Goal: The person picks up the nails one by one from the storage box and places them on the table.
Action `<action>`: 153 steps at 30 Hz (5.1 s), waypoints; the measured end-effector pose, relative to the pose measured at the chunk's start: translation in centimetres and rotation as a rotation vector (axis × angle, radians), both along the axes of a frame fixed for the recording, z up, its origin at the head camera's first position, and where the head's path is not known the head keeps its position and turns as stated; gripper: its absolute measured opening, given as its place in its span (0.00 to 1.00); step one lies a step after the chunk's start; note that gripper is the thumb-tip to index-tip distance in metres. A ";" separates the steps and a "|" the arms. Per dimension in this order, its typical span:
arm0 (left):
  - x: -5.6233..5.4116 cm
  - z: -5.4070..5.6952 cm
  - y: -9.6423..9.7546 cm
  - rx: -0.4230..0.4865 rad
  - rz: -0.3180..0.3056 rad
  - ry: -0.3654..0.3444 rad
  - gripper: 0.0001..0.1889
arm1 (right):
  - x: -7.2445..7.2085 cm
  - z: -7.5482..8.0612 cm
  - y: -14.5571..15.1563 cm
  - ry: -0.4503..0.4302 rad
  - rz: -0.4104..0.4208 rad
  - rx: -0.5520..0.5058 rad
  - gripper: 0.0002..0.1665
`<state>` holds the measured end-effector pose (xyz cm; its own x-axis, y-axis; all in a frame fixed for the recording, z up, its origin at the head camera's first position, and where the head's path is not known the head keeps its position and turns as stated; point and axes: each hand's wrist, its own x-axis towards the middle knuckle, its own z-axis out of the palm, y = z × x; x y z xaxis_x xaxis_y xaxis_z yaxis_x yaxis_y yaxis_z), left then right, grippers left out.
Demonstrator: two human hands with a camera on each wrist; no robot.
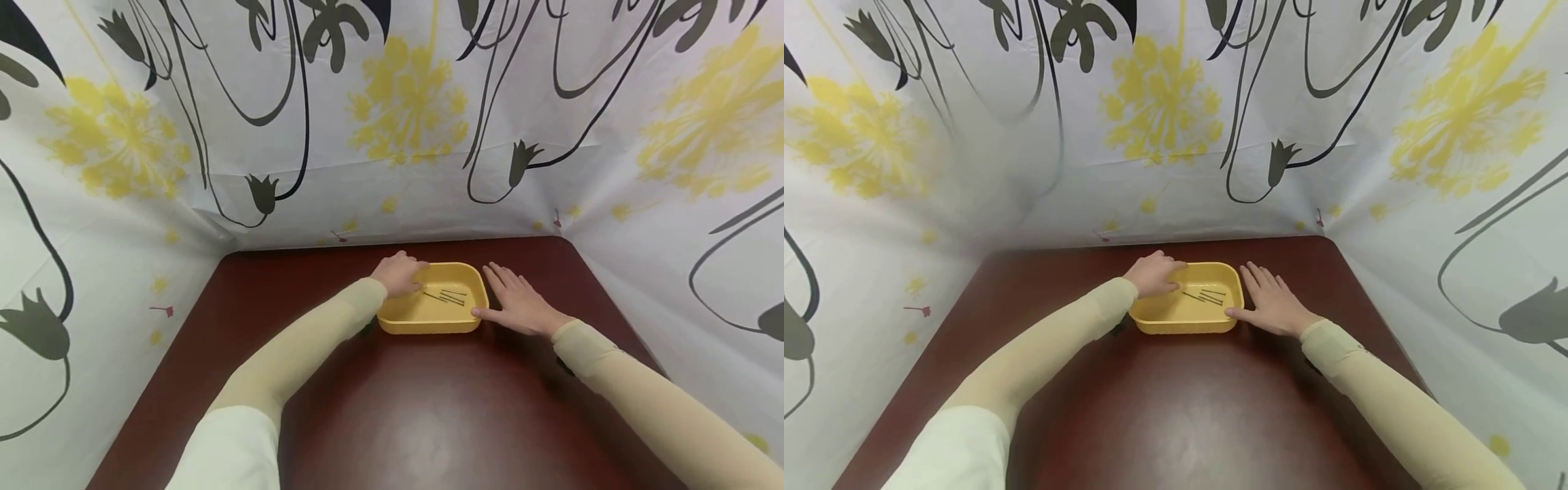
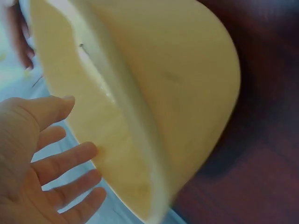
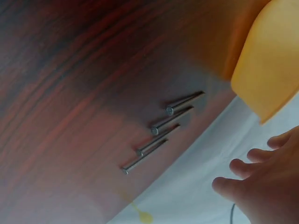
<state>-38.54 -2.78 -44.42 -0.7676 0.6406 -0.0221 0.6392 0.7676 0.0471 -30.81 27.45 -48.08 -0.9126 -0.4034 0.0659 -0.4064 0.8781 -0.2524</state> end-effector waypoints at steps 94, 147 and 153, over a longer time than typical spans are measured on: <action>3.9 1.4 -4.5 0.045 0.029 0.141 0.10 | 0.4 -0.1 -2.6 -0.072 -0.030 0.110 0.78; 5.4 -5.4 -23.8 0.029 0.404 0.040 0.09 | 0.5 0.4 -3.2 -0.106 -0.033 0.097 0.77; 5.0 -5.7 -24.3 0.051 0.404 0.034 0.09 | 0.6 0.5 -3.1 -0.109 -0.034 0.093 0.77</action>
<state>-33.56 -27.11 -50.12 -0.9575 0.2867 0.0319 0.2884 0.9545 0.0760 -30.21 24.35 -47.61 -0.9257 -0.3717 -0.0704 -0.3504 0.9127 -0.2103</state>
